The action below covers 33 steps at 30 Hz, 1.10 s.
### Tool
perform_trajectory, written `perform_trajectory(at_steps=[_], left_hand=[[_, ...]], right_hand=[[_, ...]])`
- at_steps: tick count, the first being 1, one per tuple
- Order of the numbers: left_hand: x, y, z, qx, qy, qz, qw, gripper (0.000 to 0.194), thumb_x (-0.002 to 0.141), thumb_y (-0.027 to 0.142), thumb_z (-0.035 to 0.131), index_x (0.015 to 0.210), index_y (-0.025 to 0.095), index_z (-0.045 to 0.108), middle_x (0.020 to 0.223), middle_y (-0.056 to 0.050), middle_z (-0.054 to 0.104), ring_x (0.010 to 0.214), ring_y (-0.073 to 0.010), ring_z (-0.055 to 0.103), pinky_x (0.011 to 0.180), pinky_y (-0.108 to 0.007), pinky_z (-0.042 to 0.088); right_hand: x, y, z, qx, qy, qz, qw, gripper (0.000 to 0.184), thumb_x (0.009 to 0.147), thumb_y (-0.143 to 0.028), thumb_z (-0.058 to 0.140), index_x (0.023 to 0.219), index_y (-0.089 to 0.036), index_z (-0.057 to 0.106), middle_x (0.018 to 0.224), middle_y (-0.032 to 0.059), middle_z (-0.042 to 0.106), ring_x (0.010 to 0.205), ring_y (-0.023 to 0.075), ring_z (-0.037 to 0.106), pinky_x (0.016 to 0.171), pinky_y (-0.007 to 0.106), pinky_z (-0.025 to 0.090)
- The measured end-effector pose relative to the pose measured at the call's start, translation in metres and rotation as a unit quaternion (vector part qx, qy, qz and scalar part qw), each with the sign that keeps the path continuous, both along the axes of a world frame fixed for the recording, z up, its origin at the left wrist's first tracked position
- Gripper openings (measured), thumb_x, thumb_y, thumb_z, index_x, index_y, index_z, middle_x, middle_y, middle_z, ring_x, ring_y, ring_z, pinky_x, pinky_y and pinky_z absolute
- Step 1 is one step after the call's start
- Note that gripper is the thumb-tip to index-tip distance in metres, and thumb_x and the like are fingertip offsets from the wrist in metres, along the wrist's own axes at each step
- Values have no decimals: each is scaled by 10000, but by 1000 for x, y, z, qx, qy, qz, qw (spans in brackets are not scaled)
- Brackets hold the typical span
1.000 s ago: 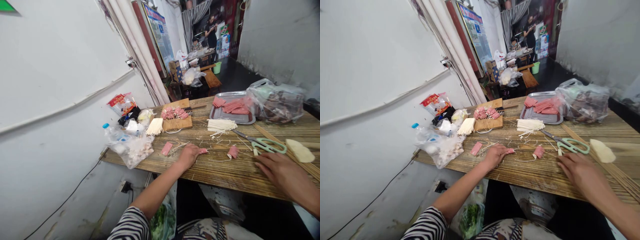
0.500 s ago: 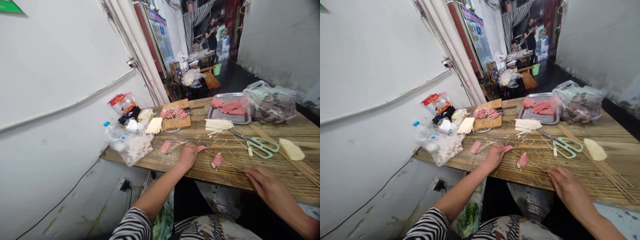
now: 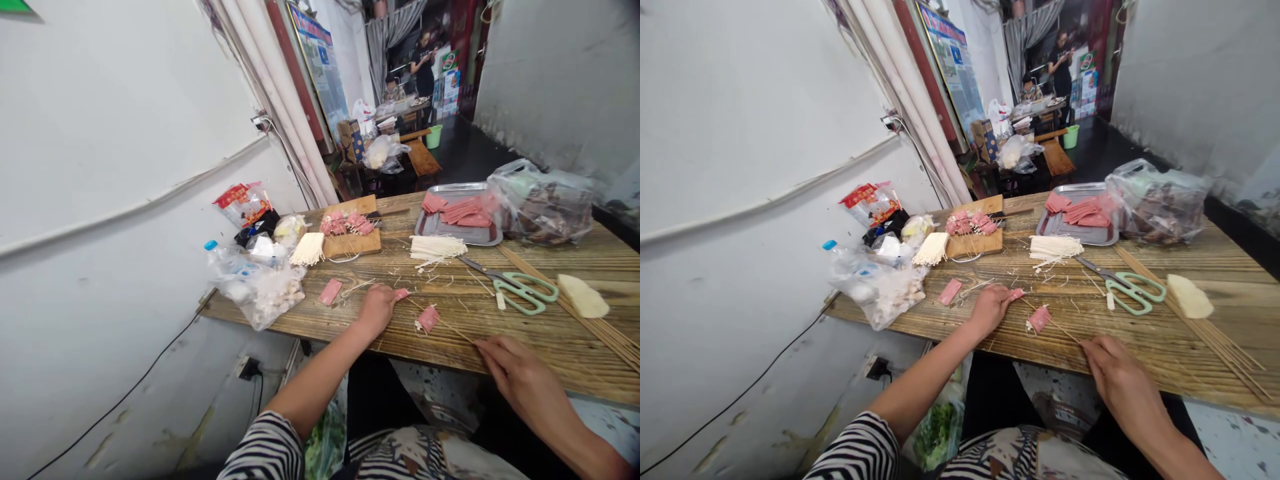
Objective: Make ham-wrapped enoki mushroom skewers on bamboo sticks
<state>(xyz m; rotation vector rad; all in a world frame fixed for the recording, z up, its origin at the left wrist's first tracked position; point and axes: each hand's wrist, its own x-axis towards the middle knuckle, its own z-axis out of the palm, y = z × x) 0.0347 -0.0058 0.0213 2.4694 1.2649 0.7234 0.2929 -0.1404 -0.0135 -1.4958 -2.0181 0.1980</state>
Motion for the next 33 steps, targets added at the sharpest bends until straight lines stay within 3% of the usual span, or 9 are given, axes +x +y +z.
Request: perform_trajectory(at_steps=[33], left_hand=[[2,-1,-1,5,13,13,1000,392,988,378,409,989,193,755,739,-54,722,668,-150,614,724,-273,425]], right_hand=[[-10,-5,-1,-20,17,-9,1000,296,972,-341,395,1006,-195,649,832,33,573,704,133,572,632,263,435]])
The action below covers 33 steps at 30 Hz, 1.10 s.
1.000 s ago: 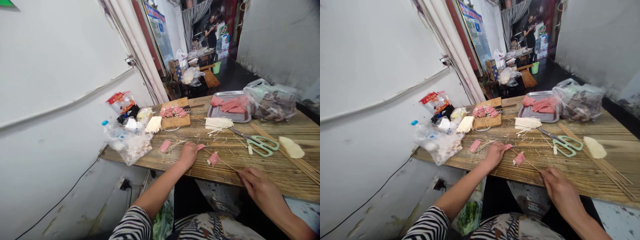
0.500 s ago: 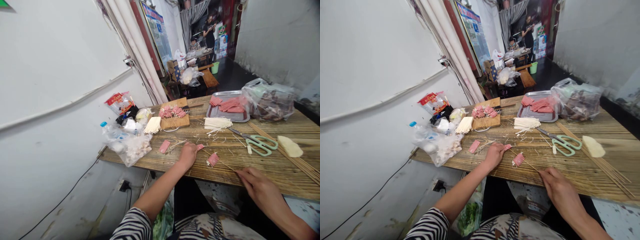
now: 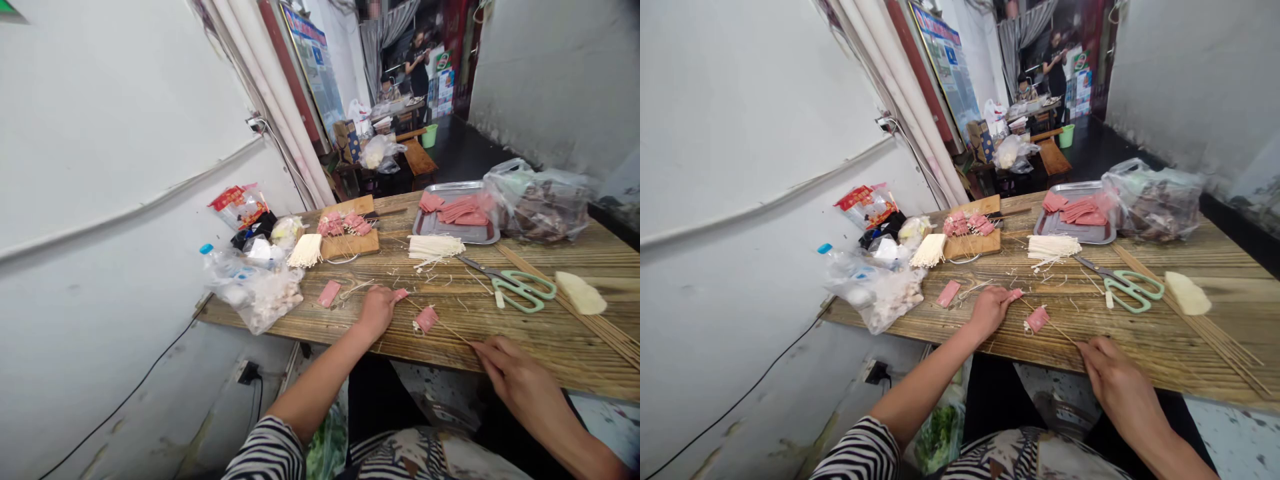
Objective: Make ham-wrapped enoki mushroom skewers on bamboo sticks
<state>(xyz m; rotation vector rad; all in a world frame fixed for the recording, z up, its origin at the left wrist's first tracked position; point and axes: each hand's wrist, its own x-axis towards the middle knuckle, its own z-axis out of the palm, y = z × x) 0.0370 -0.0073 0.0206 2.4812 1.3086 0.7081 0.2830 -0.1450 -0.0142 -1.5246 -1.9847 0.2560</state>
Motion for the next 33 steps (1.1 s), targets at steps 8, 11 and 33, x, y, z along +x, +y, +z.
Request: perform_trajectory(at_steps=[8,11,33], left_hand=[[0,1,-2,-7,2,5,1000,345,975,351,452,1002,188,754,762,-58,733,679,-157,620,727,-280,433],[0,2,-2,-7,-2,4,1000,358,979,365,441,994,198,757,764,-54,736,683,-151,626,732,-276,438],[-1,2,0,-9,5,1,1000,338,979,346,453,985,193,754,810,-60,752,710,-149,650,748,-272,443]], right_hand=[[-4,0,10,4,-30,2,1000,331,976,-350,368,950,-195,659,797,33,577,670,136,569,614,270,422],[-8,2,12,17,-40,-3,999,350,977,-348,360,882,-193,660,777,37,583,656,136,568,604,269,415],[-25,24,18,20,-27,4,999,336,948,-275,367,776,-193,644,757,54,599,667,156,559,611,286,427]])
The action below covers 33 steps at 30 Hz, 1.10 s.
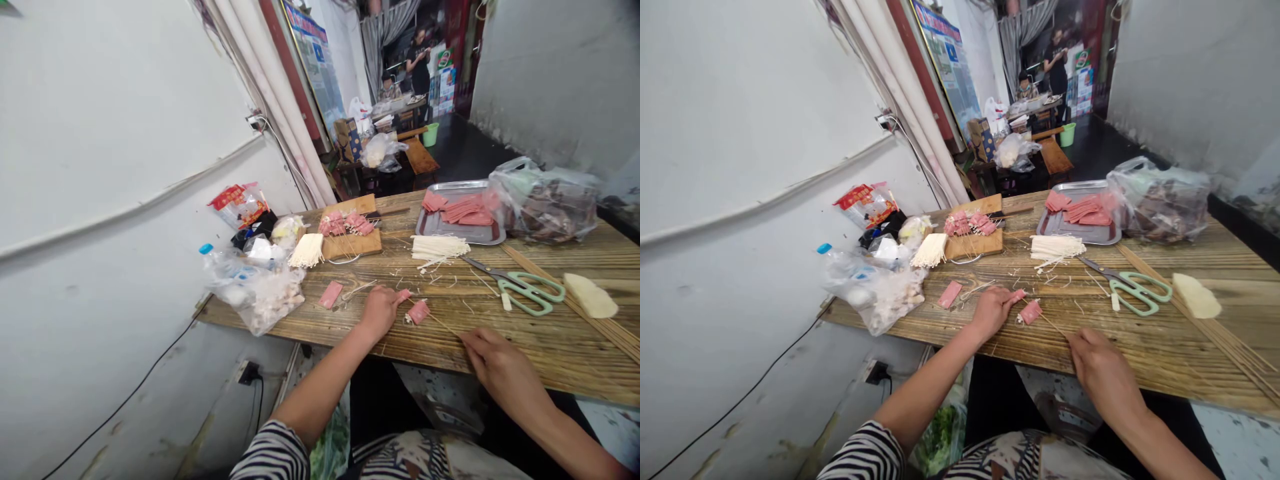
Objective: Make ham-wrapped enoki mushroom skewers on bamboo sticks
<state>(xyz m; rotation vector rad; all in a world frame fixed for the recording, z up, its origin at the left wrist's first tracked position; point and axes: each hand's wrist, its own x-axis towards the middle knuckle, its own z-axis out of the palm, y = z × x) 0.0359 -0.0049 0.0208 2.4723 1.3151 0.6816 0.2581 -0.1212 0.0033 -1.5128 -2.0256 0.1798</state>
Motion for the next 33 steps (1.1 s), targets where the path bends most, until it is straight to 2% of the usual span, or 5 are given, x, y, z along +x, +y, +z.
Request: perform_trajectory(at_steps=[9,14,22,28,33], left_hand=[[0,2,0,-10,10,-2,1000,294,972,267,471,977,182,752,823,-66,753,723,-158,656,769,-287,454],[-1,4,-4,-12,-2,-8,1000,298,965,242,478,893,174,760,821,-65,755,728,-163,658,775,-285,462],[-1,2,-1,-32,-11,12,999,237,938,228,527,961,178,758,851,-69,757,767,-173,670,785,-291,480],[9,-6,-1,-44,-45,35,997,219,922,238,551,1016,208,746,917,-55,759,823,-172,678,805,-286,496],[50,-11,-1,-48,-81,61,994,242,935,269,525,960,221,761,908,-49,764,789,-181,681,788,-297,503]], right_hand=[[-11,16,-2,22,1,7,1000,345,942,-245,362,734,-191,631,737,55,597,653,155,536,608,283,408],[-15,23,-4,29,-16,11,999,319,941,-233,390,755,-183,644,738,54,582,668,159,532,625,285,399],[-19,29,-6,36,-33,24,999,326,950,-213,375,819,-164,669,730,54,572,664,155,533,630,281,411],[-4,30,-9,53,-60,1,997,320,951,-223,379,849,-173,678,815,68,618,721,166,571,655,287,436],[36,30,-9,70,-50,-2,996,290,944,-260,415,946,-176,693,829,66,650,732,168,601,663,289,461]])
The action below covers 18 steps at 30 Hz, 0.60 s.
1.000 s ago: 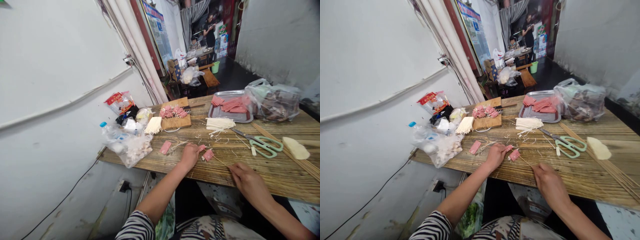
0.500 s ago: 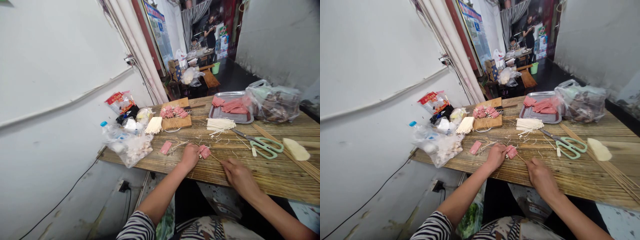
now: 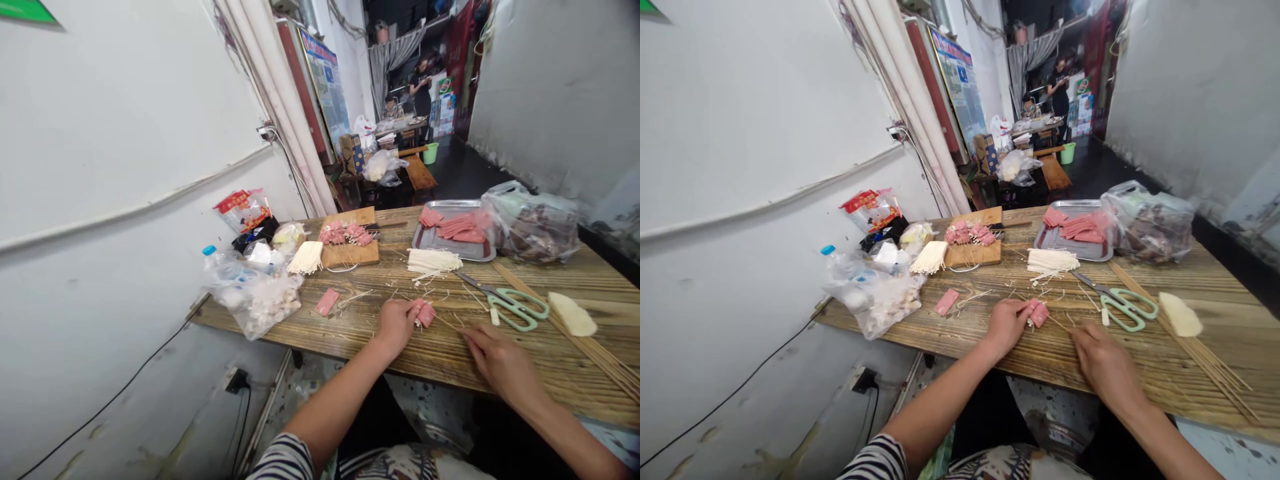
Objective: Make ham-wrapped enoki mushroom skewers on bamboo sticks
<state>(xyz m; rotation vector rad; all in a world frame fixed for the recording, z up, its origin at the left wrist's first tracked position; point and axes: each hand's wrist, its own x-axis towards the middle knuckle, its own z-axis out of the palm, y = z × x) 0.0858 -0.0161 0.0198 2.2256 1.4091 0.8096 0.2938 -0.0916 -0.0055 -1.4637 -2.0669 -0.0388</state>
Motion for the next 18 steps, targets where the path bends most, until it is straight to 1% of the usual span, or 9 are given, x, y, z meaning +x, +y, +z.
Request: perform_trajectory(at_steps=[2,5,7,9,11,13,15,16,18], left_hand=[[23,-2,1,4,-13,-4,1000,264,941,279,509,940,221,766,885,-52,764,775,-187,677,784,-304,501],[55,-5,4,-5,-21,-27,999,291,945,284,493,898,216,772,851,-53,763,757,-191,673,751,-299,503],[70,-9,5,-17,-39,-54,998,312,953,280,476,868,230,772,859,-33,764,765,-179,676,739,-277,506],[76,-13,6,-22,-67,-78,994,345,971,287,444,859,243,767,876,-9,764,778,-161,679,739,-253,507],[75,-17,7,-27,-97,-88,991,334,977,314,439,905,244,757,886,3,762,771,-146,678,722,-237,509],[67,-20,7,-31,-116,-77,990,251,947,329,511,980,239,742,908,1,760,773,-146,678,717,-237,517],[54,-21,5,-26,-113,-48,992,193,887,294,614,1021,222,733,946,-17,759,809,-163,682,755,-258,528],[46,-21,3,-16,-107,-23,994,191,859,268,651,1020,206,734,959,-33,758,830,-176,684,781,-278,533],[23,-19,0,13,-99,14,995,196,852,230,653,1026,183,732,983,-60,755,864,-193,686,816,-314,539]], right_hand=[[23,-3,1,6,8,-3,1000,281,939,-278,428,957,-183,692,878,74,664,773,178,618,702,303,479],[57,-11,3,2,5,-17,1000,263,927,-305,457,948,-196,696,904,83,673,795,200,634,730,331,496],[74,-15,6,-8,-2,-27,1000,247,918,-300,479,905,-203,705,899,95,682,798,215,643,739,346,502],[85,-19,9,-15,-7,-31,999,234,913,-278,487,886,-209,709,917,104,691,822,228,649,766,357,502],[92,-20,10,-15,-12,-31,999,231,912,-268,489,897,-204,710,930,108,696,841,238,645,790,369,498],[96,-21,10,-9,-20,-37,999,239,912,-273,489,905,-183,711,920,119,694,840,244,635,797,376,493],[98,-21,12,-5,-33,-41,999,256,913,-290,490,906,-162,712,913,130,689,843,245,626,803,375,489],[98,-21,14,-3,-40,-40,998,266,915,-304,489,910,-157,711,917,132,686,849,242,624,811,374,487],[98,-21,19,9,-50,-38,998,293,921,-338,480,922,-153,706,929,131,685,863,239,620,838,380,483]])
